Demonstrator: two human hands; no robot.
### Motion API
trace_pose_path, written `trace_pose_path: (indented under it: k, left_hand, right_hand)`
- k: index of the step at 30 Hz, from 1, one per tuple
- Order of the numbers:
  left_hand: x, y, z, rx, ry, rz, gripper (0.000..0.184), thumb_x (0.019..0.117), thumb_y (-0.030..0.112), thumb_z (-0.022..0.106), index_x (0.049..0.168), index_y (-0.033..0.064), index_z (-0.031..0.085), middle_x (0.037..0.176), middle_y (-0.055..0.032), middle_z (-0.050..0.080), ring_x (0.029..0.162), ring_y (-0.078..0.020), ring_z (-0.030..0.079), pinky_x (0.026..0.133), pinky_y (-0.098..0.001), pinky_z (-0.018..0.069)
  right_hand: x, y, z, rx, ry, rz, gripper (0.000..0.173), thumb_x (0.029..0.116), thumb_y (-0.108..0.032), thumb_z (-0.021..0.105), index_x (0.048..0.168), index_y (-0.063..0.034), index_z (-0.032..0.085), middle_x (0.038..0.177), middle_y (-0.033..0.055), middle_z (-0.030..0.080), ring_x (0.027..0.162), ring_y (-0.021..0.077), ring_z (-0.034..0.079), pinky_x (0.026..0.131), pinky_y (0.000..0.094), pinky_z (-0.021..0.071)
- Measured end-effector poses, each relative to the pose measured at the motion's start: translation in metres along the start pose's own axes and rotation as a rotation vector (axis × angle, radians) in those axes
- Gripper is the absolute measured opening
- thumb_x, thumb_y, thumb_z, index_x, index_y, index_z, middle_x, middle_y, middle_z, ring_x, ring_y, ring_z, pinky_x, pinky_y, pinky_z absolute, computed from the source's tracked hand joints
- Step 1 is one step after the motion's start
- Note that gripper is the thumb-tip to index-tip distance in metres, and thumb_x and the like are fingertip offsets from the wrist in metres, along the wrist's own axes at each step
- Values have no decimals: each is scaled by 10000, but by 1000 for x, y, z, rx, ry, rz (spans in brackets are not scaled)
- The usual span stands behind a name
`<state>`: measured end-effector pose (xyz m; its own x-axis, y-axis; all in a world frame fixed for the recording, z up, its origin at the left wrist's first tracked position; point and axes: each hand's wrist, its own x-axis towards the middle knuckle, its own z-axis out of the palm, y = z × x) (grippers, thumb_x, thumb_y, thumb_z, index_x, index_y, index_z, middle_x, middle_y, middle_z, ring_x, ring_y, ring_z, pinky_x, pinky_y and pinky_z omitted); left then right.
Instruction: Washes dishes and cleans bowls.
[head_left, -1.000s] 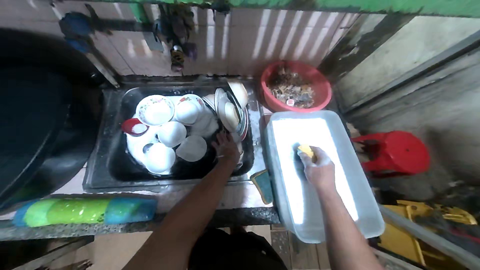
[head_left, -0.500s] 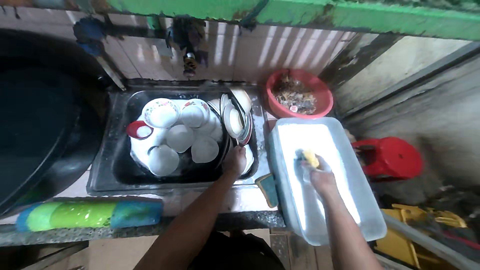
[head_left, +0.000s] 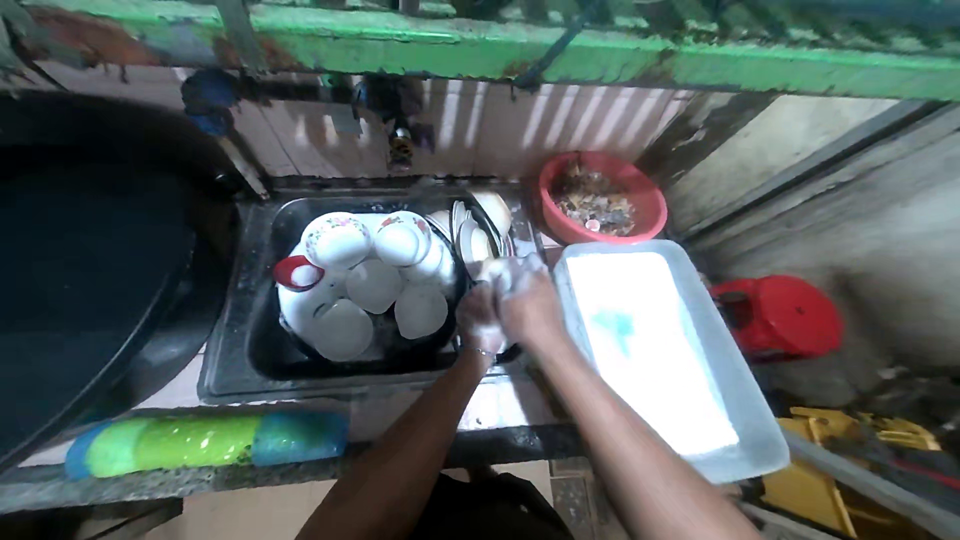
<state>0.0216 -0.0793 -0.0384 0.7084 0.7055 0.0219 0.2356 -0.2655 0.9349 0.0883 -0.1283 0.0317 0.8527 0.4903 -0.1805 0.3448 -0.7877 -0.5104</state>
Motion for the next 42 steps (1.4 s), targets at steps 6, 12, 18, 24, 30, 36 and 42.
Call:
trace_pose_path:
  k: [6, 12, 18, 24, 30, 36, 42]
  left_hand:
    - [-7, 14, -24, -243, 42, -124, 448, 1098, 272, 412, 962, -46, 697, 901, -180, 683, 925, -272, 664, 874, -494, 525]
    - [25, 16, -38, -165, 121, -349, 406, 1127, 183, 369, 1319, -91, 600, 1269, -281, 645, 1222, -349, 607, 1067, -485, 456]
    - [12, 13, -46, -775, 63, -503, 473, 1103, 438, 418, 1269, 61, 650, 1209, -148, 680, 1113, -258, 657, 938, -528, 559]
    - [51, -28, -54, -526, -240, -347, 462, 1108, 390, 431, 1401, 67, 586, 1357, -146, 631, 1234, -245, 606, 1043, -477, 506]
    - [62, 4, -85, -714, -669, -555, 472, 1080, 504, 337, 1219, 150, 617, 927, -74, 707, 769, -179, 694, 633, -358, 591]
    - [46, -17, -90, -552, -422, -644, 438, 1092, 423, 451, 1404, 125, 533, 1168, -158, 668, 949, -269, 683, 756, -454, 590]
    - [26, -20, -58, -270, -291, -498, 581, 1116, 517, 273, 1523, 138, 445, 1393, -217, 565, 1179, -368, 618, 878, -621, 549]
  right_hand:
    - [40, 21, -4, 222, -53, 172, 394, 1065, -338, 532, 1256, -19, 665, 1226, 272, 657, 1177, 441, 614, 986, 671, 463]
    - [-35, -22, 50, 13, 319, -174, 351, 1015, -286, 541, 1263, -85, 689, 1323, 272, 587, 1264, 483, 540, 970, 641, 490]
    - [4, 41, 35, 797, 181, 278, 480, 1110, -415, 401, 1387, -69, 584, 1274, 155, 657, 1167, 262, 637, 989, 500, 534]
    - [-11, 29, -9, 1280, -271, 106, 538, 831, -311, 715, 1315, -115, 586, 1076, 89, 731, 940, 204, 727, 811, 440, 635]
    - [-23, -17, 3, -159, -245, -510, 361, 914, -219, 750, 1250, -109, 678, 1156, 145, 711, 1050, 341, 697, 900, 586, 563]
    - [-2, 28, 11, -349, -414, -702, 338, 997, -185, 650, 1333, -188, 687, 1425, 133, 607, 1354, 361, 533, 1135, 601, 403]
    - [1, 11, 63, 1, -119, -308, 305, 988, -160, 638, 1270, -45, 664, 1284, 212, 636, 1199, 373, 628, 1034, 562, 519]
